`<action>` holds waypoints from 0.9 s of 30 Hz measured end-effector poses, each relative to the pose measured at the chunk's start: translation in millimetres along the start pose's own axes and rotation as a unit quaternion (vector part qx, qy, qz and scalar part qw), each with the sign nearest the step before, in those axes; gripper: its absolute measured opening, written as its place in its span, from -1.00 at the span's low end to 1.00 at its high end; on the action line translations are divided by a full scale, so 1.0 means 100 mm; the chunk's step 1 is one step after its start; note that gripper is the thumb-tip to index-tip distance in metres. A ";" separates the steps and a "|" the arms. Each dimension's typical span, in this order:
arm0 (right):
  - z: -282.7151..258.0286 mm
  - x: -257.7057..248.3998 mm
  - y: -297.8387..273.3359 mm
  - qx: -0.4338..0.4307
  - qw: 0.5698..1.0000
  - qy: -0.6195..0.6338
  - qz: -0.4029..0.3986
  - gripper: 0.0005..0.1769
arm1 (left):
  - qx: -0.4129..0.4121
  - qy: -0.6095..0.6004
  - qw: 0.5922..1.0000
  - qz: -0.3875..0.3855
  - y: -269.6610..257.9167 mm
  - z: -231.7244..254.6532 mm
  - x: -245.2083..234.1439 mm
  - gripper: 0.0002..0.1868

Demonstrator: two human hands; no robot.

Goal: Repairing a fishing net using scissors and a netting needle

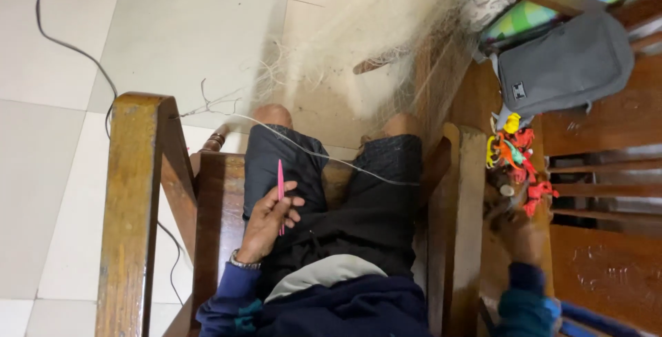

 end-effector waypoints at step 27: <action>-1.19 0.06 -0.05 0.233 0.860 0.125 -0.437 -0.58 | 0.040 0.000 0.998 -0.055 0.07 -0.20 0.15 -0.66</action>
Point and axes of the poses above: each hand's wrist, its own y-axis towards the middle knuckle, its own x-axis out of the palm, z = x × y, the point moved 10 cm from there along y, towards the middle knuckle, and after that the axes turned 9 degrees about -y, right-handed, at the moved point
